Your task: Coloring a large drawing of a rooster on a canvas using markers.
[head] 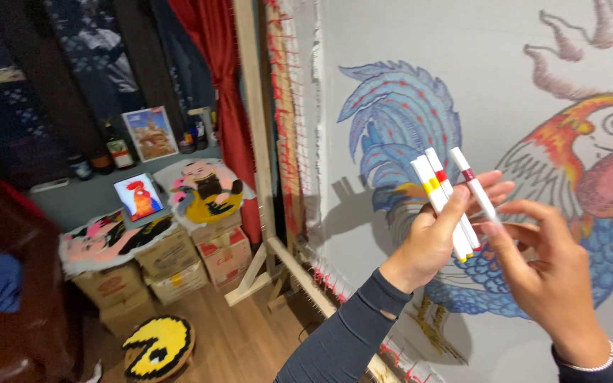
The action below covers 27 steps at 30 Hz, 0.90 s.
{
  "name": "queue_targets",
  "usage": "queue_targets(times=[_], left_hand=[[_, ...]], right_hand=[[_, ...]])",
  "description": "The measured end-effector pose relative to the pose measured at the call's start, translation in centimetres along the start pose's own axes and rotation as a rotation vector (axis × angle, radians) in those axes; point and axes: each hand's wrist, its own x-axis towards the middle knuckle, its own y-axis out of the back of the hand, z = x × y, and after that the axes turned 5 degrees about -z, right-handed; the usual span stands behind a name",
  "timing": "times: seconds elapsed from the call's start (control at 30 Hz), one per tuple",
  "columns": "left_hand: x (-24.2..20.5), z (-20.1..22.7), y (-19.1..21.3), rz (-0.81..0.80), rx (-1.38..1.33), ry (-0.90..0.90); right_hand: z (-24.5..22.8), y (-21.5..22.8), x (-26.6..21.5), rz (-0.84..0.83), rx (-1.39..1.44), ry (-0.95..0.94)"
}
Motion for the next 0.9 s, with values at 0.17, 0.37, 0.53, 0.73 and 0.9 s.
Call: queue_targets(times=[0.17,0.37,0.53,0.73,0.9], left_hand=[[1.3,-3.2,3.8,-0.046,0.007,-0.017],[1.6,-3.1,6.5,-0.111,0.069,0.173],[1.8,-1.0,7.0,-0.263,0.066,0.298],[2.6,0.6,6.9,-0.307,0.007,0.404],[3.0,-1.7,8.6,-0.442,-0.042,0.538]], right_hand=[[-1.3,0.3,2.1,-0.034,-0.191,0.030],[-1.4,0.0,7.0,0.010,-0.336,0.300],[1.3,-0.9,9.3,-0.159,0.014,0.094],[1.9,-1.4,10.0,-0.077,0.384,-0.157],[-0.1,0.5,11.7,0.150,0.835,0.073]])
